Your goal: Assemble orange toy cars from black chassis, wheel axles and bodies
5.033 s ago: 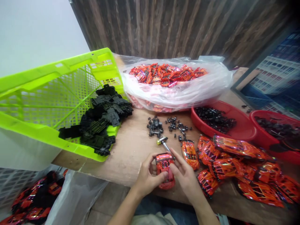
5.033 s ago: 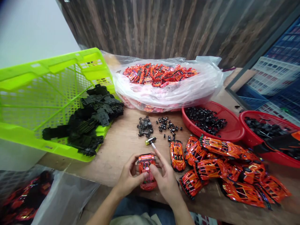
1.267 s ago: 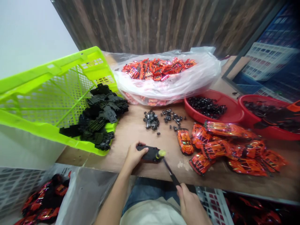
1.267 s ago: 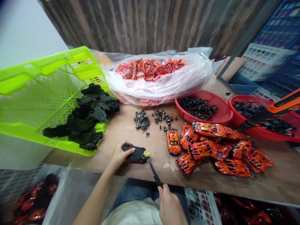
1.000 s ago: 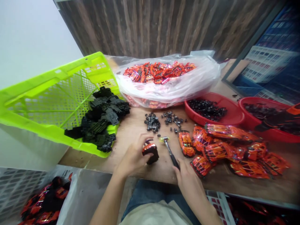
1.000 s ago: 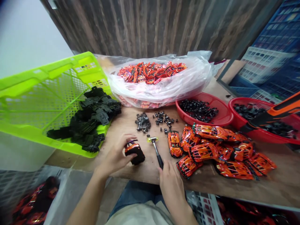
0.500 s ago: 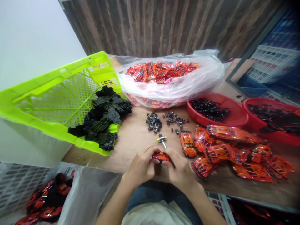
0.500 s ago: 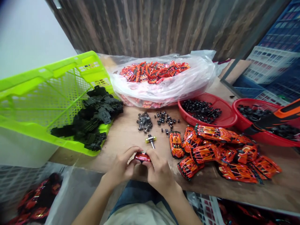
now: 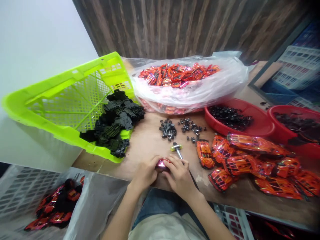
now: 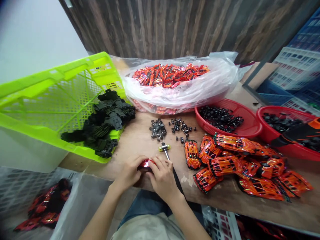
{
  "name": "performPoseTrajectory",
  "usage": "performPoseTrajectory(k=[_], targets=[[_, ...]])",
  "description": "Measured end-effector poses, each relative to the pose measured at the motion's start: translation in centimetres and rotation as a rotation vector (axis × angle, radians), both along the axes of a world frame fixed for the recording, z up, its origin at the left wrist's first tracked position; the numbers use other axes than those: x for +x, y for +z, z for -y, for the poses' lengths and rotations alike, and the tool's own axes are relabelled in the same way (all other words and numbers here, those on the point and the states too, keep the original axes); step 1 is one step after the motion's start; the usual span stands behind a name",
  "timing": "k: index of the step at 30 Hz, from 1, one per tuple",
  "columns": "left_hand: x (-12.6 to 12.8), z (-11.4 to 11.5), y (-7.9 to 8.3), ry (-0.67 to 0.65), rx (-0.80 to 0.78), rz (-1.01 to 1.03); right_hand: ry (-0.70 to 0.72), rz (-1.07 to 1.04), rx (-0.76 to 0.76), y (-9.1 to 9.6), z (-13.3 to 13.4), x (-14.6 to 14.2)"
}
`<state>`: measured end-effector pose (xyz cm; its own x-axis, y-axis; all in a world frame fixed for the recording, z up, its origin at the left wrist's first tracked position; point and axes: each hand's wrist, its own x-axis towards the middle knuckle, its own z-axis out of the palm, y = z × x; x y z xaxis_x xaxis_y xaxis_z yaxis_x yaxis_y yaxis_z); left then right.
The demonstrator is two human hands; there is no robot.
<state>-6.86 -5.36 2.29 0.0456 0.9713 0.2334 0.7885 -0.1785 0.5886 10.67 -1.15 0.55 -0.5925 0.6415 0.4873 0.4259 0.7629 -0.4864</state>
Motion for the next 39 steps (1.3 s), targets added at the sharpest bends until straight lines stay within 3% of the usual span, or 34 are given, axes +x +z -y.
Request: performPoseTrajectory(k=[5, 9, 14, 16, 20, 23, 28, 31, 34, 37, 39], targets=[[-1.1, -0.2, -1.3, 0.073, -0.039, 0.065, -0.008, -0.035, 0.012, -0.5, -1.0, -1.4], [-2.3, 0.2, -2.8, 0.153, -0.114, 0.266, -0.041, -0.082, 0.009, -1.0, -0.9, -2.2], [-1.0, 0.8, -2.8, 0.198, 0.009, 0.500, -0.161, -0.132, -0.064, -0.9, 0.0, -1.5], [0.0, 0.7, -2.2, 0.163, 0.071, 0.500, -0.181, -0.118, -0.105, -0.2, 0.4, -0.7], [1.5, 0.0, -0.6, -0.010, 0.133, 0.367, -0.056, -0.165, -0.129, 1.2, 0.7, 0.8], [2.4, -0.8, -0.2, -0.099, 0.179, 0.295, -0.034, -0.249, -0.048, 1.5, 0.7, 1.1], [4.5, -1.3, -0.4, -0.118, 0.337, 0.333, -0.073, -0.385, 0.091, 2.2, 0.6, 1.4], [6.0, -1.9, 0.0, -0.133, 0.446, 0.288, -0.109, -0.385, 0.226, 3.7, -0.6, 3.5], [6.6, -3.0, 0.5, -0.067, 0.399, 0.152, -0.328, -0.269, 0.457, 5.0, -3.1, 7.9], [6.3, -4.4, 0.3, 0.036, 0.289, 0.060, -0.596, -0.144, 0.625, 4.6, -6.1, 12.9], [6.4, -5.2, -0.3, 0.043, 0.239, 0.065, -0.637, -0.079, 0.642, 3.4, -7.3, 15.0]])
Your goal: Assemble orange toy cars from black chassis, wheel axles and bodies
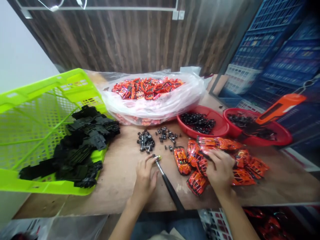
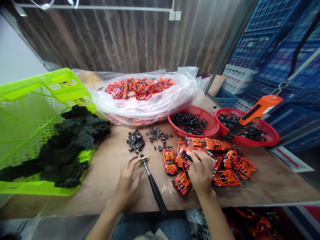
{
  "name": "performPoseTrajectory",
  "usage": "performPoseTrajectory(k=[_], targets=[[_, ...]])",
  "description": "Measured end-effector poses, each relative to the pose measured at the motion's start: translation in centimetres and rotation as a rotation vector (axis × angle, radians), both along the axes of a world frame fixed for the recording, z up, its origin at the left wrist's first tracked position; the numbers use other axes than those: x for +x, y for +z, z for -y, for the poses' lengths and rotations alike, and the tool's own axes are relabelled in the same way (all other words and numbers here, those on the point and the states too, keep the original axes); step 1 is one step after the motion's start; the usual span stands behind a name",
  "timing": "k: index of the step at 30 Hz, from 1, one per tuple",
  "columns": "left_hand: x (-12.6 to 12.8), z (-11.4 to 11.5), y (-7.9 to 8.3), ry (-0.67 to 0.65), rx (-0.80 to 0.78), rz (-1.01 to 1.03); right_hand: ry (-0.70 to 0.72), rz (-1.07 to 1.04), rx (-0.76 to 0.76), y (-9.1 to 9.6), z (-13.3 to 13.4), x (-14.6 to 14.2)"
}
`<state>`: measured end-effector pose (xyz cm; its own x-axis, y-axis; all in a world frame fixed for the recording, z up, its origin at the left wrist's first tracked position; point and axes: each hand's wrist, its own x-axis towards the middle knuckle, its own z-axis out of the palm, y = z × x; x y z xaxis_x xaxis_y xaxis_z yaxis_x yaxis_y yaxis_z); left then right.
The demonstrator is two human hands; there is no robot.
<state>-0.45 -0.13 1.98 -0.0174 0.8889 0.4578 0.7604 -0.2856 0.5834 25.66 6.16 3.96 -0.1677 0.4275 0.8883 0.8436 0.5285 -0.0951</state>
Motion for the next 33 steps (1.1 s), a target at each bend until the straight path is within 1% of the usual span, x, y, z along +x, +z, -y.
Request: performPoseTrajectory(k=[2, 5, 8, 10, 11, 13, 14, 16, 18, 19, 20, 21, 22, 23, 26, 28, 30, 33], targets=[[0.8, -0.7, -0.7, -0.054, -0.039, 0.036, 0.030, 0.069, -0.077, -1.5, -0.3, 0.8], [3.1, -1.6, -1.4, -0.149, -0.081, 0.057, 0.071, 0.126, -0.186, -2.9, 0.5, 0.7], [5.4, -2.4, -1.4, -0.224, -0.098, 0.015, 0.001, 0.096, -0.212, -2.9, 1.5, 0.8], [5.9, -2.8, -1.2, -0.234, -0.112, -0.024, -0.050, 0.042, -0.219, -2.3, 2.2, 0.9], [5.7, -3.0, -1.1, -0.209, -0.115, -0.045, -0.059, 0.003, -0.222, -1.9, 2.6, 0.8], [4.2, -3.2, -0.8, -0.076, -0.121, -0.092, -0.035, -0.085, -0.231, -1.5, 3.7, -0.1], [2.8, -3.2, -0.7, 0.031, -0.126, -0.129, -0.005, -0.122, -0.240, -1.5, 4.3, -0.8], [-0.9, -2.7, -0.5, 0.304, -0.146, -0.247, 0.089, -0.145, -0.287, -1.9, 5.5, -3.0], [-5.0, -1.7, -0.1, 0.598, -0.177, -0.409, 0.187, -0.097, -0.347, -2.7, 6.2, -5.4], [-7.0, -1.1, 0.1, 0.719, -0.194, -0.491, 0.221, -0.052, -0.379, -3.1, 6.1, -6.5], [-8.7, -0.6, 0.4, 0.825, -0.221, -0.560, 0.236, -0.007, -0.411, -3.4, 5.7, -7.6], [-10.1, -0.1, 0.7, 0.896, -0.257, -0.619, 0.232, 0.036, -0.446, -3.6, 5.0, -8.6], [-11.3, 0.2, 1.0, 0.932, -0.302, -0.662, 0.211, 0.079, -0.484, -3.7, 3.9, -9.4], [-12.2, 0.3, 1.3, 0.936, -0.354, -0.689, 0.174, 0.125, -0.531, -3.5, 2.6, -10.1], [-13.7, 0.0, 1.9, 0.846, -0.468, -0.706, 0.003, 0.315, -0.716, -2.5, -2.1, -11.6], [-14.2, -0.4, 2.1, 0.797, -0.474, -0.711, -0.086, 0.402, -0.798, -1.8, -4.7, -12.2], [-14.8, -0.6, 2.1, 0.769, -0.455, -0.725, -0.111, 0.420, -0.822, -1.7, -6.3, -12.4], [-15.6, -0.5, 1.9, 0.738, -0.431, -0.735, -0.076, 0.403, -0.814, -2.3, -7.2, -12.0]])
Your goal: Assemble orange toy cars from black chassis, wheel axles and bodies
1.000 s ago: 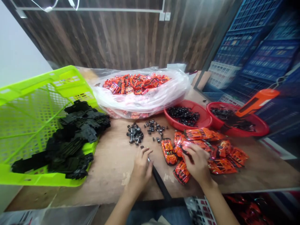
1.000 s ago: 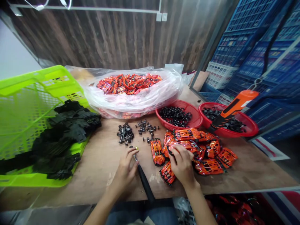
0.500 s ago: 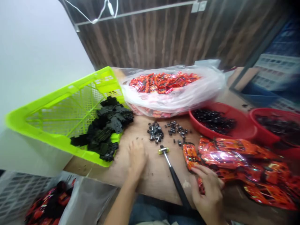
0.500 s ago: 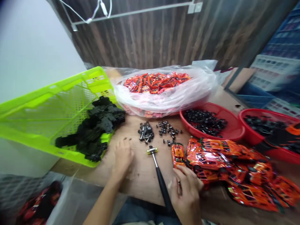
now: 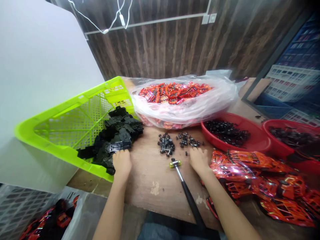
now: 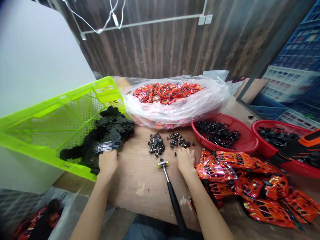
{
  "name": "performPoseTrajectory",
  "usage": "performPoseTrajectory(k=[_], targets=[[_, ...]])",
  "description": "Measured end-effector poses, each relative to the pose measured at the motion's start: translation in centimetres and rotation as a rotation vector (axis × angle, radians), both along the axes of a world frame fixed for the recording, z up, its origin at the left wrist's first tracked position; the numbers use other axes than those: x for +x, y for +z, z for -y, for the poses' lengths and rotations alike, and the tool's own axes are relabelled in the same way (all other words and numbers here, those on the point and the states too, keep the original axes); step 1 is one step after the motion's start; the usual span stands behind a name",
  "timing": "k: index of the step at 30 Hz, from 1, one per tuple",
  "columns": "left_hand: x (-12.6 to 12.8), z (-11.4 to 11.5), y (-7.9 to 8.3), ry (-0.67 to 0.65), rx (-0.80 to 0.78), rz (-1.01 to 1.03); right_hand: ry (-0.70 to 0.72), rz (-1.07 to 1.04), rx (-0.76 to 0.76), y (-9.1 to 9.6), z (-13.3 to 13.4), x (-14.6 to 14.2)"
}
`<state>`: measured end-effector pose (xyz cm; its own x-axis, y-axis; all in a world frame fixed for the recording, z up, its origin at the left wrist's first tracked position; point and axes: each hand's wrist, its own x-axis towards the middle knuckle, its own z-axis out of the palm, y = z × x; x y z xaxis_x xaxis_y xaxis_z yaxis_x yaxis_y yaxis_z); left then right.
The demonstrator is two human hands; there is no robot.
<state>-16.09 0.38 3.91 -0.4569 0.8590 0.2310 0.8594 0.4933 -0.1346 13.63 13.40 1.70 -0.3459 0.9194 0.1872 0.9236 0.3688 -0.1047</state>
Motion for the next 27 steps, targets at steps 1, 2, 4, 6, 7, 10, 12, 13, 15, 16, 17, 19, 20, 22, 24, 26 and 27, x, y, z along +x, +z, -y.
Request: performPoseTrajectory(k=[1, 2, 4, 6, 7, 10, 12, 13, 15, 16, 17, 19, 20, 22, 24, 26, 27], targets=[[-0.2, 0.0, -0.1, -0.011, 0.006, -0.002, 0.008, -0.018, 0.005, -0.1, -0.2, 0.2], [-0.3, 0.0, -0.1, -0.022, 0.012, -0.005, 0.010, -0.040, 0.013, -0.1, -0.4, 0.5], [-0.4, -0.1, -0.2, -0.037, 0.029, -0.017, 0.003, -0.097, 0.043, 0.4, -0.9, 0.8], [-0.4, -0.4, -0.1, -0.060, 0.130, -0.035, 0.016, -0.279, 0.078, 1.5, -0.9, 0.6], [-0.3, -0.6, 0.0, -0.080, 0.221, -0.044, 0.041, -0.415, 0.080, 2.0, -0.5, 0.2], [0.1, -1.3, 0.7, -0.177, 0.612, -0.044, 0.179, -0.789, -0.055, 2.6, 3.1, -1.8], [0.8, -1.5, 0.9, -0.293, 0.803, -0.003, 0.293, -0.845, -0.231, 1.8, 6.8, -3.5], [1.4, -1.4, 0.9, -0.377, 0.839, 0.031, 0.326, -0.848, -0.297, 1.0, 8.7, -4.3], [2.9, -0.7, 0.2, -0.586, 0.758, 0.109, 0.333, -0.814, -0.312, -1.0, 11.9, -5.5], [3.7, -0.1, -0.4, -0.683, 0.662, 0.149, 0.304, -0.795, -0.276, -2.0, 12.9, -5.9], [4.6, 0.7, -1.1, -0.755, 0.559, 0.185, 0.269, -0.769, -0.225, -2.9, 13.6, -6.0], [6.0, 2.6, -2.6, -0.787, 0.409, 0.248, 0.206, -0.697, -0.121, -4.0, 14.1, -5.7], [6.6, 3.5, -3.3, -0.768, 0.368, 0.277, 0.187, -0.648, -0.084, -4.2, 14.1, -5.4], [7.1, 5.0, -4.3, -0.703, 0.331, 0.341, 0.191, -0.549, -0.048, -4.1, 13.7, -4.5], [7.2, 5.9, -4.6, -0.669, 0.314, 0.401, 0.257, -0.472, -0.038, -3.3, 13.1, -3.5], [7.0, 6.3, -4.5, -0.658, 0.307, 0.443, 0.412, -0.397, -0.054, -2.4, 12.3, -2.7], [6.8, 6.4, -4.3, -0.660, 0.311, 0.453, 0.507, -0.355, -0.072, -2.0, 11.9, -2.4]])
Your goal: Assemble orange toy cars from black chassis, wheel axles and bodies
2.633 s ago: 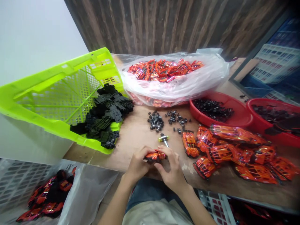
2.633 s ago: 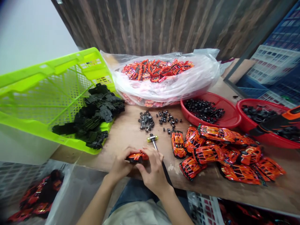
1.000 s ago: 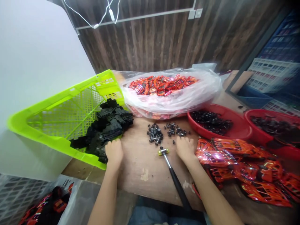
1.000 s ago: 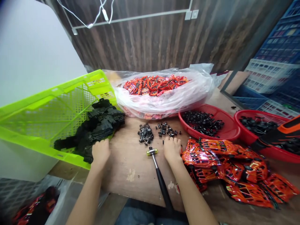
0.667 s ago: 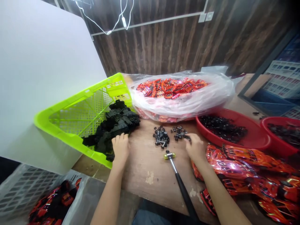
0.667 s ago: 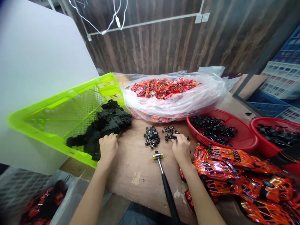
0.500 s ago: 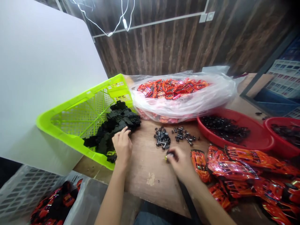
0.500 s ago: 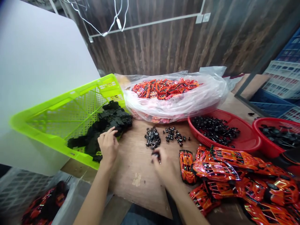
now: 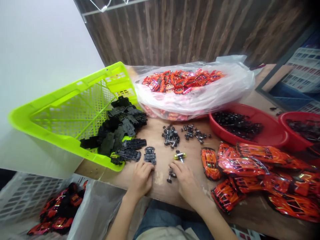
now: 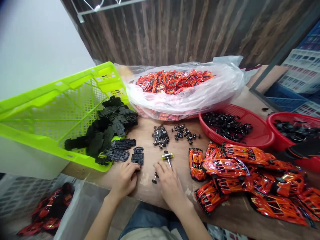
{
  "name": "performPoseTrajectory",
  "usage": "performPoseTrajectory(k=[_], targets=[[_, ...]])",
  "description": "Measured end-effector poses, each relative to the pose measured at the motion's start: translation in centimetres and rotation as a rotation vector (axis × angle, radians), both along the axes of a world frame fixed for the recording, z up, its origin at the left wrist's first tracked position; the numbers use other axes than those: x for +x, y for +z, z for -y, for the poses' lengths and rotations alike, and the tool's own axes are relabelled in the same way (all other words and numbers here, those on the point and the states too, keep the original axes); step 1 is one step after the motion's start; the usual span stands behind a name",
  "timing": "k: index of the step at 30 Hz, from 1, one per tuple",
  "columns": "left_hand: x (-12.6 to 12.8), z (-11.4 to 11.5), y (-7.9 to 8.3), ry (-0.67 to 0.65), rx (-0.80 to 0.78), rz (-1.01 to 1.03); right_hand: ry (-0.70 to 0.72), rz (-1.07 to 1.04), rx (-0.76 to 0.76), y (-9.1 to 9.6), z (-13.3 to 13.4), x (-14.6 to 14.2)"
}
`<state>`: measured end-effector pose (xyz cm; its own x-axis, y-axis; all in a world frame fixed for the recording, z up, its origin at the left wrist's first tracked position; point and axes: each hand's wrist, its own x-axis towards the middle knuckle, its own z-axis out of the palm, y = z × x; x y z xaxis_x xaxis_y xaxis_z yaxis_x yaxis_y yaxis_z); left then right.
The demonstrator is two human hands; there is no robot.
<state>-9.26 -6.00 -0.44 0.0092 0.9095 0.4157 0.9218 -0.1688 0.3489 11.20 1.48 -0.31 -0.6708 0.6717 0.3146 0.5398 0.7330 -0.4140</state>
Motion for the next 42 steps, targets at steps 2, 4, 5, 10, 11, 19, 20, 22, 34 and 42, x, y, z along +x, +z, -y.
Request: performPoseTrajectory(k=[2, 4, 5, 10, 11, 19, 20, 22, 34, 42], targets=[[-0.4, 0.1, 0.4, 0.004, 0.043, 0.029, 0.158, 0.076, -0.009, 0.6, -0.8, 0.3], [-0.9, 0.2, 0.8, 0.024, 0.146, 0.091, 0.221, 0.130, -0.038, 0.9, -1.3, 0.3], [-1.2, 0.3, 1.0, 0.036, 0.199, 0.136, 0.223, 0.148, -0.046, 1.0, -1.4, 0.2], [-2.4, -0.5, 2.0, 0.089, 0.310, 0.429, 0.182, 0.163, -0.021, 1.2, -1.1, -0.3], [-2.5, -0.9, 2.1, 0.121, 0.310, 0.508, 0.161, 0.145, -0.019, 1.2, -1.0, -0.3], [0.7, -4.5, 2.3, 0.124, -0.062, 1.524, -0.197, -0.570, -0.537, 1.6, -0.2, -0.7], [1.8, -4.8, 2.3, 0.141, -0.096, 1.623, -0.200, -0.586, -0.599, 1.4, 0.0, -1.1], [4.0, -5.3, 2.4, 0.182, -0.127, 1.829, -0.210, -0.577, -0.649, 1.0, 0.6, -2.0], [7.2, -3.2, 2.6, 0.146, -0.368, 1.785, -0.362, -0.600, -0.182, 1.4, -0.7, -1.0], [7.6, -3.4, 3.1, 0.097, -0.286, 1.124, -0.126, -0.405, 0.203, 1.7, -1.1, -0.1]])
